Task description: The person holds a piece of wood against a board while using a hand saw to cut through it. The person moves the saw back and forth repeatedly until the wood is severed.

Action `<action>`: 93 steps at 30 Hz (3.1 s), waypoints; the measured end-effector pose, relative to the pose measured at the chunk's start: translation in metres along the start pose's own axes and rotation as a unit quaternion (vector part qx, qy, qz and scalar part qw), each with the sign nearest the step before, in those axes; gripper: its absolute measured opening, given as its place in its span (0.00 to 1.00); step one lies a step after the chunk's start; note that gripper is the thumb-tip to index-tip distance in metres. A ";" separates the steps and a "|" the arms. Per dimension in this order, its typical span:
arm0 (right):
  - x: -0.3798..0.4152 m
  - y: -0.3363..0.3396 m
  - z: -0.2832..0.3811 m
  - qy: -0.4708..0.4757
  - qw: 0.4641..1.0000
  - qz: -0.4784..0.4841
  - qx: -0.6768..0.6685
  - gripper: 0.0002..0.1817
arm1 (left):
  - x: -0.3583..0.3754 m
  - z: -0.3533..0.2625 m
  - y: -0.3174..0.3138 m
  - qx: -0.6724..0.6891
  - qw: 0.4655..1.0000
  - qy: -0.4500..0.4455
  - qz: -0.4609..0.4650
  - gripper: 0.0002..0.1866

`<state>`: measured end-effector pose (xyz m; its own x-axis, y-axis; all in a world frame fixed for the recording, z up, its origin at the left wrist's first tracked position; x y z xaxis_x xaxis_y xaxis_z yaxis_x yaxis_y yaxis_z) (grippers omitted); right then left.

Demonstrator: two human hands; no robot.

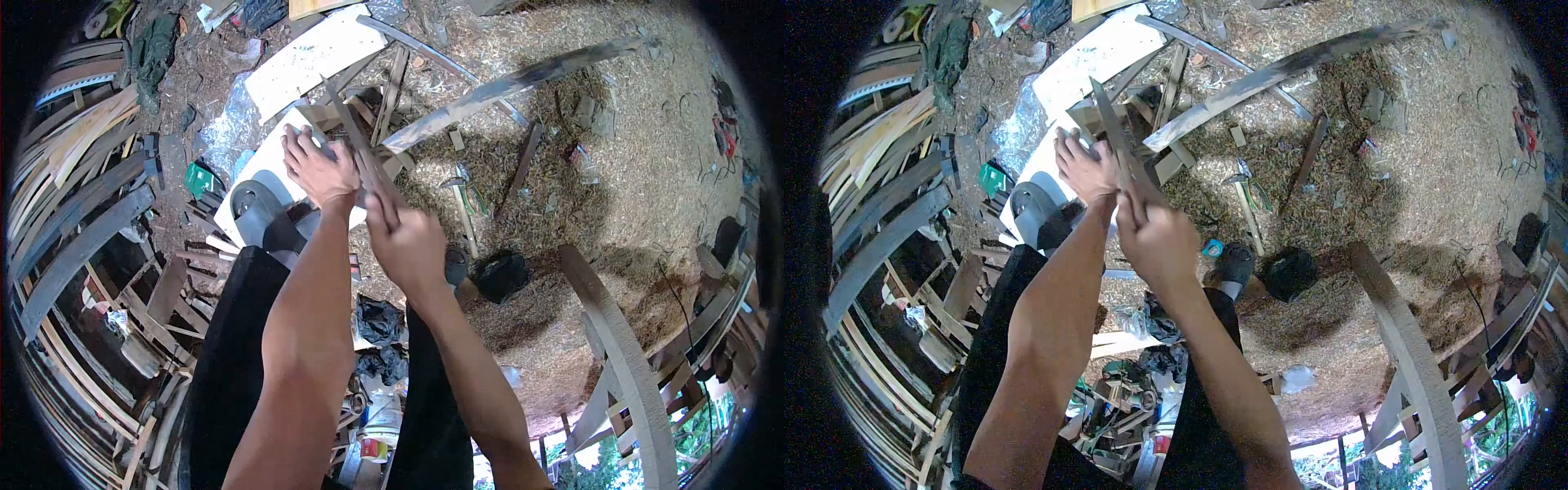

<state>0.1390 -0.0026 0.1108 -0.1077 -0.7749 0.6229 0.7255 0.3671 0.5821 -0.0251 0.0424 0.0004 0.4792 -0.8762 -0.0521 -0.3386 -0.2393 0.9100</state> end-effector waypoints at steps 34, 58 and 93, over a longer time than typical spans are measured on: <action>-0.011 -0.011 -0.009 0.023 0.998 0.044 -0.049 0.22 | 0.001 0.002 0.003 -0.007 0.999 0.027 0.027 0.32; 0.110 0.045 -0.058 0.009 0.994 0.021 -0.110 0.17 | 0.003 0.002 0.001 -0.007 1.000 0.003 -0.025 0.27; 0.113 0.058 -0.052 0.077 0.993 0.012 -0.093 0.16 | 0.003 -0.002 0.002 -0.003 1.000 0.024 -0.003 0.28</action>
<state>0.2043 -0.0961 0.1879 0.0049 -0.8417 0.5400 0.8413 0.2953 0.4528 -0.0227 0.0397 0.0033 0.5192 -0.8538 -0.0376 -0.3303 -0.2410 0.9126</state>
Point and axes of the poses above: each hand's wrist, its own x-axis away from the middle knuckle, its own y-axis out of the back of the hand, z = x × y, the point moved 5 cm from there along -x, towards the middle knuckle, and after that the axes turned 6 degrees about x, right-handed, at the moved point
